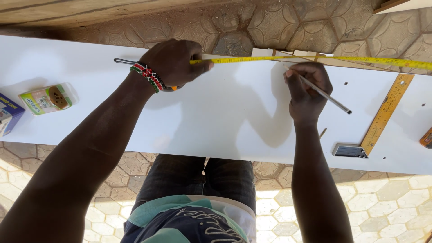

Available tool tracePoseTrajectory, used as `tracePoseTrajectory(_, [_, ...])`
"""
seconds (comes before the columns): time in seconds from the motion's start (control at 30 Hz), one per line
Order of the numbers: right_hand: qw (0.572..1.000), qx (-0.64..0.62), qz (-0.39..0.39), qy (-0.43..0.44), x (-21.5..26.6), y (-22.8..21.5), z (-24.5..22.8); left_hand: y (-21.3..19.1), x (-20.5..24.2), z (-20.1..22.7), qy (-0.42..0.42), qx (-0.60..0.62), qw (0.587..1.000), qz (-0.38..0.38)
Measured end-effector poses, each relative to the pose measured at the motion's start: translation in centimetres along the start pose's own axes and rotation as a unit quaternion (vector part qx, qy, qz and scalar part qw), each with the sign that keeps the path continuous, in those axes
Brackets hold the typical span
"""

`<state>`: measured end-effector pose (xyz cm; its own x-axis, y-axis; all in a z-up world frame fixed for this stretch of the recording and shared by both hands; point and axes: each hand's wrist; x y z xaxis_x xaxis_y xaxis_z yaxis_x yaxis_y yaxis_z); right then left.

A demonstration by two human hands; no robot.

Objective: Measuring and marking dimensions on a white board using a tape measure and a pencil.

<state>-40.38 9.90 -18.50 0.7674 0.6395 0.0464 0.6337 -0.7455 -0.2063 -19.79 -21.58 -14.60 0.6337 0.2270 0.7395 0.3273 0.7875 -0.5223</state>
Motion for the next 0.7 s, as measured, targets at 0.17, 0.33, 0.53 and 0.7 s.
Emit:
tracePoseTrajectory(0.17, [0.997,-0.03,0.027,0.07,8.1,0.1,-1.6,-0.8,3.7,0.8,0.033,0.165,0.964,-0.204])
tracePoseTrajectory(0.33, [0.984,-0.038,0.033,0.171,16.3,1.4,-2.6,5.6,4.7,-1.6,0.095,0.294,0.922,-0.234])
tracePoseTrajectory(0.53, [0.965,-0.037,-0.016,0.26,20.3,3.5,-3.7,10.4,7.4,-3.2,0.047,0.351,0.924,-0.147])
tracePoseTrajectory(0.7, [0.96,0.006,-0.098,0.262,19.9,5.5,-4.1,13.3,8.8,-6.2,0.047,0.359,0.932,-0.009])
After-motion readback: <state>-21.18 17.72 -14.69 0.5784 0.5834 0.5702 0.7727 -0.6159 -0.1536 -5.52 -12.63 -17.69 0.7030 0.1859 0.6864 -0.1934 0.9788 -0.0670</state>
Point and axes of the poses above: each hand's wrist, its own x-axis away from the middle knuckle, its own y-axis out of the palm, z = x × y, and after that the axes turned 2 degrees about -y, right-handed
